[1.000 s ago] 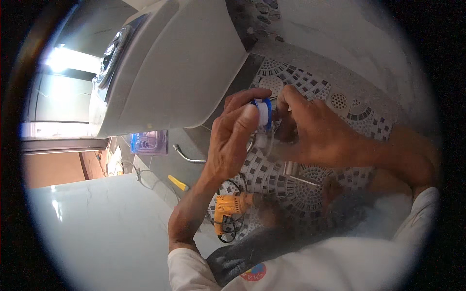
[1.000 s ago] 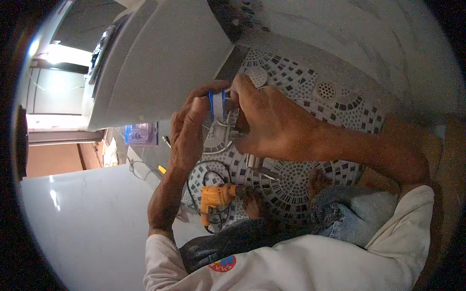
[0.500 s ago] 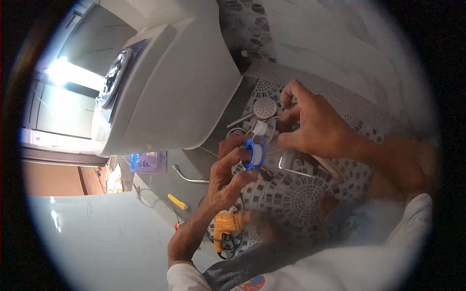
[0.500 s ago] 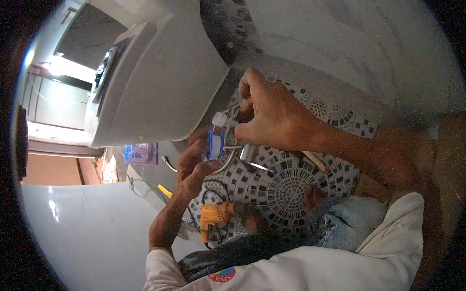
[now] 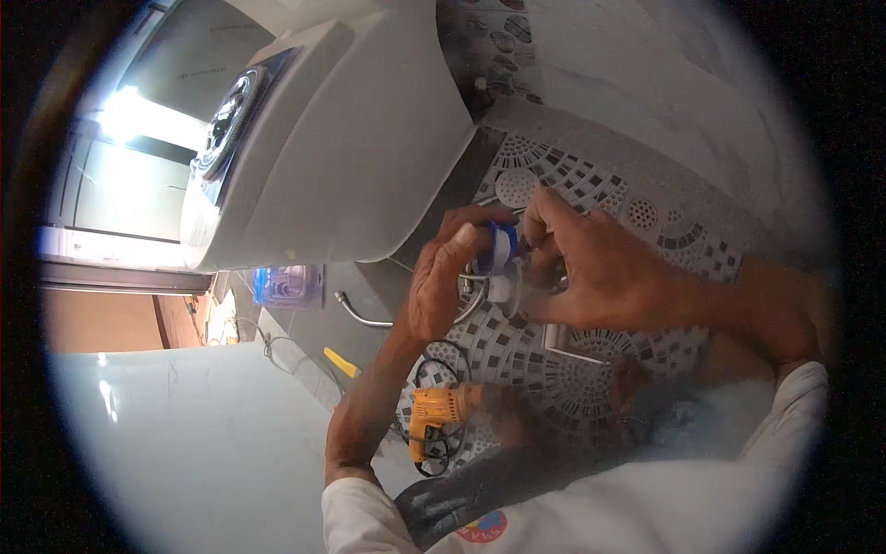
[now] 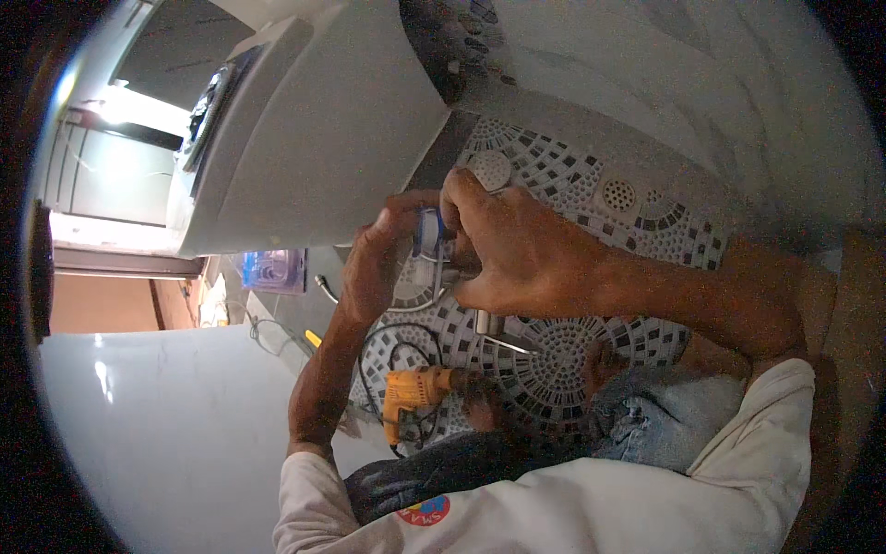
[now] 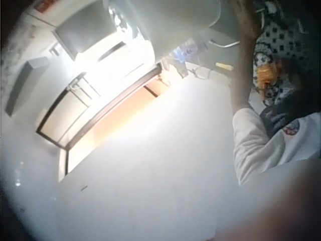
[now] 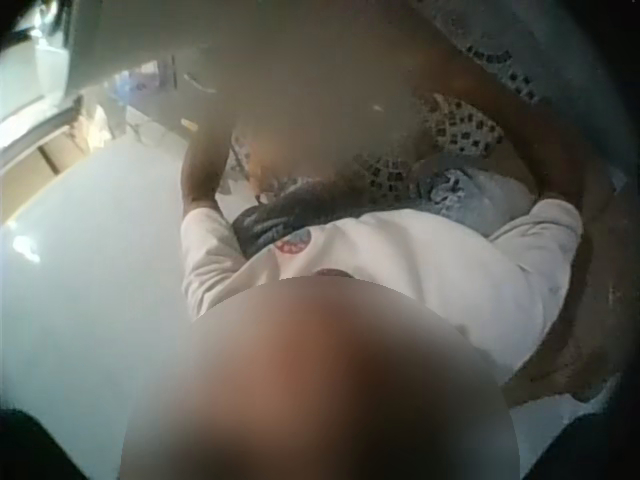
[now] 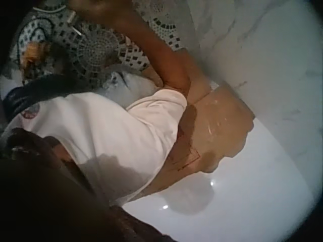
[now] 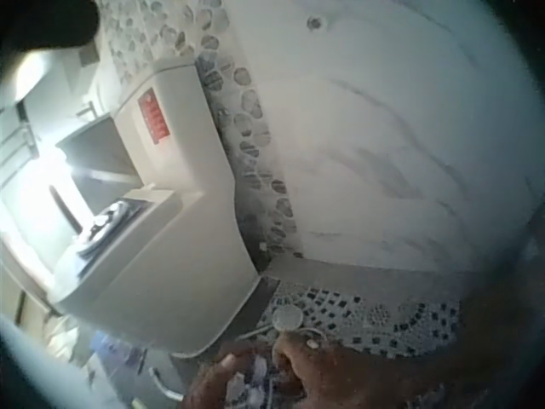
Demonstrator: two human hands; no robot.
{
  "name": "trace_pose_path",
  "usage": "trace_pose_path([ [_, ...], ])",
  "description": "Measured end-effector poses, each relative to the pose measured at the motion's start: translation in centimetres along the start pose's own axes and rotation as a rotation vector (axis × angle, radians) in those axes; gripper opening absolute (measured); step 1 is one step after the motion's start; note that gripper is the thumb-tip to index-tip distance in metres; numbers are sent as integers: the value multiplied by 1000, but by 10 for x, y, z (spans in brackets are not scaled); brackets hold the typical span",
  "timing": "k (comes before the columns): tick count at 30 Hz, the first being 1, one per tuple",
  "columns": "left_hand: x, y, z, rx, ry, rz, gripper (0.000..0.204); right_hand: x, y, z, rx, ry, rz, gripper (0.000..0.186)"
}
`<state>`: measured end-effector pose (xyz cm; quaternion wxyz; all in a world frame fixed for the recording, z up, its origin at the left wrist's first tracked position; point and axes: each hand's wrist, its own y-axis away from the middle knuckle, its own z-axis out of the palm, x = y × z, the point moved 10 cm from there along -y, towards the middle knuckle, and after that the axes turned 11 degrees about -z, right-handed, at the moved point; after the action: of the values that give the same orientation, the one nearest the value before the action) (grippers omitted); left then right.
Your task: The person is installing or repairing a shower faucet fixture by wrapping thread seal tape around the fittings.
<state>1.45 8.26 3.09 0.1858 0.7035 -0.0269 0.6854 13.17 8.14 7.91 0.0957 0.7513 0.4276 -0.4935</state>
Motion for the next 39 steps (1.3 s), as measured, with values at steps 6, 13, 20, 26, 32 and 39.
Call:
trace_pose_path([
  [6, 39, 11, 16, 127, -335, 155, 42, 9, 1, 6, 1, -3, 23, 52],
  [13, 40, 22, 22, 4, -115, 199, 22, 36, 3, -9, -1, 37, 167, 54],
  [20, 13, 35, 14, 13, -77, 38, 19, 43, 6, -32, 78, -119, 320, 49],
  [26, -18, 25, -10, 96, -235, 1, 29, 34, 5, -35, 66, -75, 237, 52],
  [32, -25, 12, -18, 19, -148, -58, 29, 23, 2, -17, -67, -104, 281, 46],
  [39, 1, 4, -6, 121, -131, 53, 42, 22, 5, 1, -105, -81, 240, 48],
])
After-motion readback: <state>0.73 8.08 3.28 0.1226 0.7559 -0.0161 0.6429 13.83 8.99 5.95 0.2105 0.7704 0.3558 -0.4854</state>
